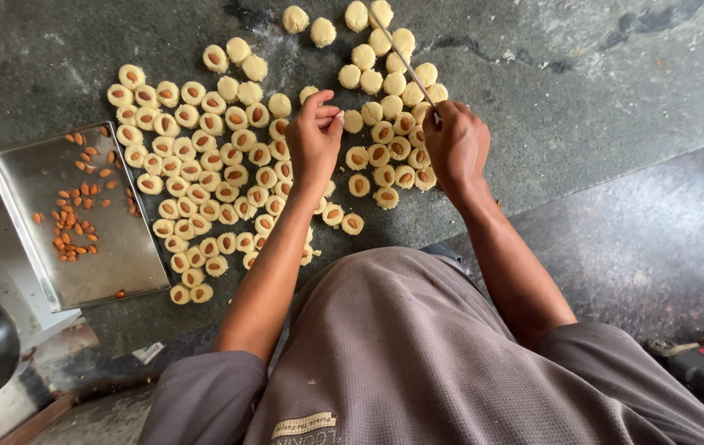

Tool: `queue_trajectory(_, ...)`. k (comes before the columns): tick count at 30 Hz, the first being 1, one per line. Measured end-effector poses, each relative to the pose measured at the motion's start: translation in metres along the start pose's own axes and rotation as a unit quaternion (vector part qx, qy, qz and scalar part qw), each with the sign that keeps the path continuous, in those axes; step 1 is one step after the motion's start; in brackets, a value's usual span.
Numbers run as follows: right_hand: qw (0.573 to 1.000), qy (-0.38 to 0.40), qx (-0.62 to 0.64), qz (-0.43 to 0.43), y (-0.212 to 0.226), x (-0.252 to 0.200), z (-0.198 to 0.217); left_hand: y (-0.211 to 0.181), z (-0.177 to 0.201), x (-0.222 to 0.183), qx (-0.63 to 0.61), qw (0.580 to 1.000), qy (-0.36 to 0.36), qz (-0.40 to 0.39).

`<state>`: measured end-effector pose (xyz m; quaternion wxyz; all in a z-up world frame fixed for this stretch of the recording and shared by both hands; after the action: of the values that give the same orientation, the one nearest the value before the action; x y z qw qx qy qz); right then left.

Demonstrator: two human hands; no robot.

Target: The person removes trays of baked cookies from a large commercial oven using a cloth, then places almonds onto small pieces of dough on a workbench using a long metal tool and their hands.

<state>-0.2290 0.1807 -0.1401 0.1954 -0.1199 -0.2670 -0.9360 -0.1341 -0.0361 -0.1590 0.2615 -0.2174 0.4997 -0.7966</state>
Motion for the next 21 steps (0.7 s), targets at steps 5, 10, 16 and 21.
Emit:
queue_trajectory(5, 0.998, 0.043, 0.036, -0.007, 0.009, 0.001, -0.002, 0.003, -0.002, 0.001, 0.031, 0.999, -0.014, -0.022)
queue_trajectory(10, 0.992, 0.113, 0.047, -0.022, -0.001, 0.003, -0.011, 0.011, -0.012, -0.005, 0.155, 0.983, -0.021, -0.097)
queue_trajectory(16, 0.977, 0.177, 0.09, -0.071, -0.008, 0.01, -0.005, 0.023, -0.023, -0.027, 0.252, 0.936, 0.015, -0.246)
queue_trajectory(21, 0.968, 0.15, 0.165, -0.11, -0.006, 0.001, 0.022, 0.014, -0.016, -0.028, 0.204, 0.961, 0.01, -0.184)
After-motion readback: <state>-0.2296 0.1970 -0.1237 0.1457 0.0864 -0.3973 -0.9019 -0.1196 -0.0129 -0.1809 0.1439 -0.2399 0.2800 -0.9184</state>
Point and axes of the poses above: each hand's wrist, its own x-axis towards the middle knuckle, its own z-axis out of the back of the hand, y = z × x, the point moved 1 cm from there along x, towards the middle knuckle, and after that the axes turned 7 degrees about -y, right-handed, at the moved point
